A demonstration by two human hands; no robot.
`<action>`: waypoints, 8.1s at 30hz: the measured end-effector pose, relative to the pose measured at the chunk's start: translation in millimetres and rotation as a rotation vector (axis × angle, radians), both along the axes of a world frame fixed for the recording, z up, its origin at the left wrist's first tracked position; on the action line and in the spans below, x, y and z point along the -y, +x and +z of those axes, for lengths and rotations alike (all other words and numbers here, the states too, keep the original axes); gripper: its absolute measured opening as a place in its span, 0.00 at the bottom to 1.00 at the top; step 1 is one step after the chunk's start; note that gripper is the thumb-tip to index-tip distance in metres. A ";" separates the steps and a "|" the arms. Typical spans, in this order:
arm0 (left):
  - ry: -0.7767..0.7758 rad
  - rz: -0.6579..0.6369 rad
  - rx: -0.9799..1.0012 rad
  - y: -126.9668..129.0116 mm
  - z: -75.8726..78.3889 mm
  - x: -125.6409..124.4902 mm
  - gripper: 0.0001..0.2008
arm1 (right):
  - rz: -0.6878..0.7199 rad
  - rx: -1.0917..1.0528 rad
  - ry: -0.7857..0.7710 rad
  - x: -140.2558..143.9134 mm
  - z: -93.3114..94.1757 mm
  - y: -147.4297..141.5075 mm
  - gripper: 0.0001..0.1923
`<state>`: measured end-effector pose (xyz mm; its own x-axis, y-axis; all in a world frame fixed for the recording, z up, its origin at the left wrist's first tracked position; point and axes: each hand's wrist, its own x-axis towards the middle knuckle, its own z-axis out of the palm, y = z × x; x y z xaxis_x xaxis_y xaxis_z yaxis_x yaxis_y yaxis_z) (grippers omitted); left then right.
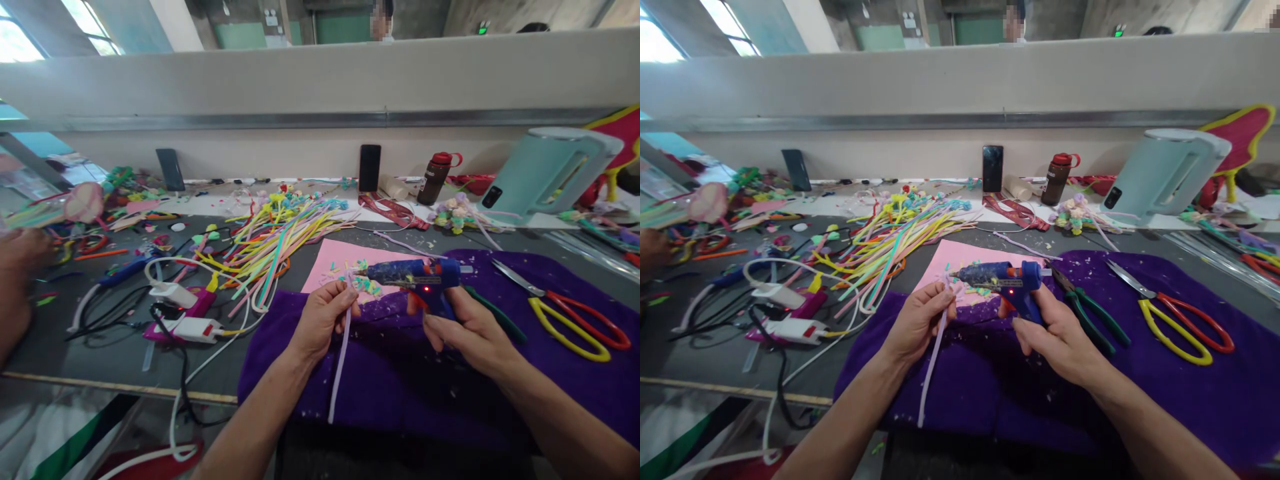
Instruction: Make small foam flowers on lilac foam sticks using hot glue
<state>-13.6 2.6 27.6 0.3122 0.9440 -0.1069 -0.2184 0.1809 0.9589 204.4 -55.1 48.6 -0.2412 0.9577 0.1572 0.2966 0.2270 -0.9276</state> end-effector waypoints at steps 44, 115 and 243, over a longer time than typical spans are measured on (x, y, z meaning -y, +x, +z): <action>0.023 -0.006 -0.044 0.5 -2.2 -0.2 0.14 | -0.006 0.105 0.091 -0.7 -4.5 1.9 0.04; -0.054 -0.027 -0.126 -1.7 9.7 -0.9 0.13 | -0.217 0.956 0.254 -88.2 -30.1 -0.9 0.27; -0.226 -0.423 -0.024 11.2 -10.4 5.0 0.11 | 0.184 -0.331 -0.412 -39.7 -25.0 -23.6 0.11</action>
